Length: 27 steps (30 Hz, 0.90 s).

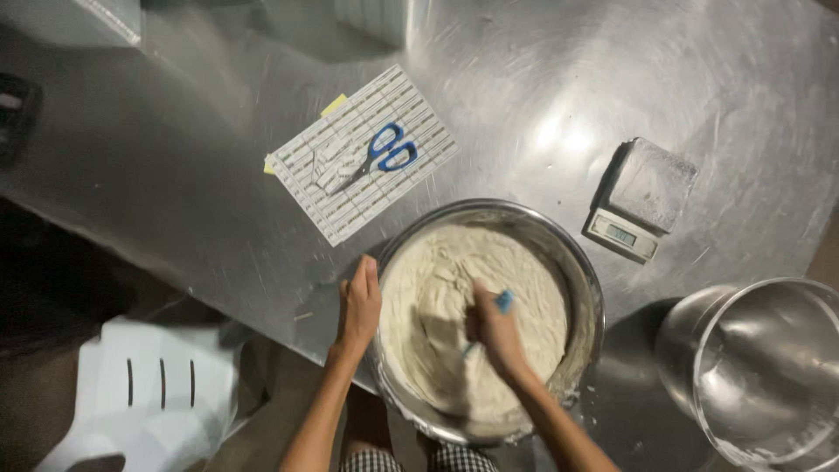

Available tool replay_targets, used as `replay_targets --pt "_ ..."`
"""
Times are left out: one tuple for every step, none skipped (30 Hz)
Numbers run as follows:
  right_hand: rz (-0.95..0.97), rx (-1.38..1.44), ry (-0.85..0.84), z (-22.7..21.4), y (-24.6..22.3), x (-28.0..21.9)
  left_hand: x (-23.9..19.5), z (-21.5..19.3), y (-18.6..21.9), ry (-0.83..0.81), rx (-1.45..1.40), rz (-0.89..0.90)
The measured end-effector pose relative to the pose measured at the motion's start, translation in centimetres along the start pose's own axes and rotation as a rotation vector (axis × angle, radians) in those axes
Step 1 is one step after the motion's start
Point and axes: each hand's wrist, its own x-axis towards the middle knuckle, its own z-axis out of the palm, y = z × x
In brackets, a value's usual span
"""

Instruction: The person stirs a large quantity of dough in a metal bowl using a blue spatula. The person repeatedly folds and scrapes the sides of the bowl to incorporate the mixture. A second person briefly walks past in the background.

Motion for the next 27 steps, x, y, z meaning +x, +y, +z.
replay_targets --pt "0.004 0.06 0.045 -2.1 -1.5 -0.8 0.6 0.0 0.2 -0.024 -0.005 -0.042" --pt "0.003 0.115 0.065 -3.1 -3.5 -0.6 1.4 -0.2 0.4 -0.022 -0.012 -0.084" --pt "-0.247 0.119 0.052 -3.2 -5.9 0.7 2.5 -0.2 0.6 0.035 -0.014 0.009" --pt "-0.455 0.128 0.072 -3.2 -7.1 0.0 1.4 -0.2 0.1 0.052 -0.004 0.071" --pt "-0.544 0.197 0.131 -1.9 -7.6 0.6 0.3 -0.1 -0.5 0.068 0.005 0.133" --pt "-0.656 0.263 0.185 -0.2 -8.0 2.0 0.4 0.2 -0.6 0.072 -0.021 0.157" --pt "-0.653 0.348 0.225 2.3 -7.1 2.8 0.3 0.4 -0.6 0.076 -0.048 0.18" --pt "-0.658 0.435 0.25 4.8 -6.3 4.2 0.6 0.4 -0.4 0.096 -0.075 0.21" --pt "-0.523 0.364 0.221 6.6 -4.7 4.0 0.8 0.4 -0.1 0.08 -0.057 0.183" --pt "-0.386 0.298 0.197 7.9 -3.0 3.1 0.8 0.0 0.2 0.06 -0.034 0.155" --pt "-0.276 0.184 0.123 7.5 -2.0 2.0 0.9 -0.5 0.5 0.039 -0.011 0.127" --pt "-0.169 0.059 0.051 6.1 -1.8 0.8 0.8 -0.5 0.9 0.011 -0.013 0.048" --pt "-0.138 0.02 0.022 4.6 -2.1 0.0 0.8 -0.6 1.2 -0.018 -0.015 -0.03" --pt "-0.107 -0.014 -0.001 3.1 -2.8 -0.5 0.7 -0.7 1.3 -0.054 -0.012 -0.105" --pt "-0.076 -0.047 -0.023 2.0 -3.8 -0.5 0.7 -0.6 1.4 -0.031 -0.023 -0.058" --pt "-0.241 0.032 0.004 1.5 -4.9 -0.1 0.7 -0.7 1.3 -0.001 -0.032 -0.016" --pt "-0.405 0.111 0.031 1.6 -5.9 1.2 0.8 -0.6 1.2 0.029 -0.041 0.026" --pt "-0.562 0.192 0.067 2.0 -6.3 2.1 0.7 -0.4 0.8 0.032 -0.046 0.04" --pt "-0.584 0.262 0.142 3.1 -6.0 3.1 0.5 -0.2 0.4 0.034 -0.051 0.054" --pt "-0.612 0.33 0.209 5.0 -5.3 4.6 0.7 0.1 0.2 0.044 -0.061 0.071" --pt "-0.639 0.397 0.277 6.4 -4.2 5.3 0.7 0.3 0.0 0.071 -0.058 0.136" --pt "-0.49 0.243 0.221 7.2 -2.6 4.8 0.9 0.2 -0.2 0.104 -0.05 0.205" --pt "-0.342 0.089 0.162 7.6 -1.0 3.7 1.1 0.0 -0.4 0.136 -0.041 0.274" --pt "-0.201 -0.061 0.069 6.6 -0.2 2.1 0.9 0.1 -0.2 0.114 -0.04 0.233" --pt "-0.057 -0.21 -0.022 5.2 -0.2 0.8 0.7 0.2 -0.1 0.092 -0.04 0.192" --pt "0.036 -0.149 0.016 3.4 -0.9 0.2 0.7 0.2 0.0 0.067 -0.035 0.154" --pt "0.129 -0.087 0.052 1.8 -2.1 -0.2 0.8 0.3 0.1 0.046 -0.051 0.114"
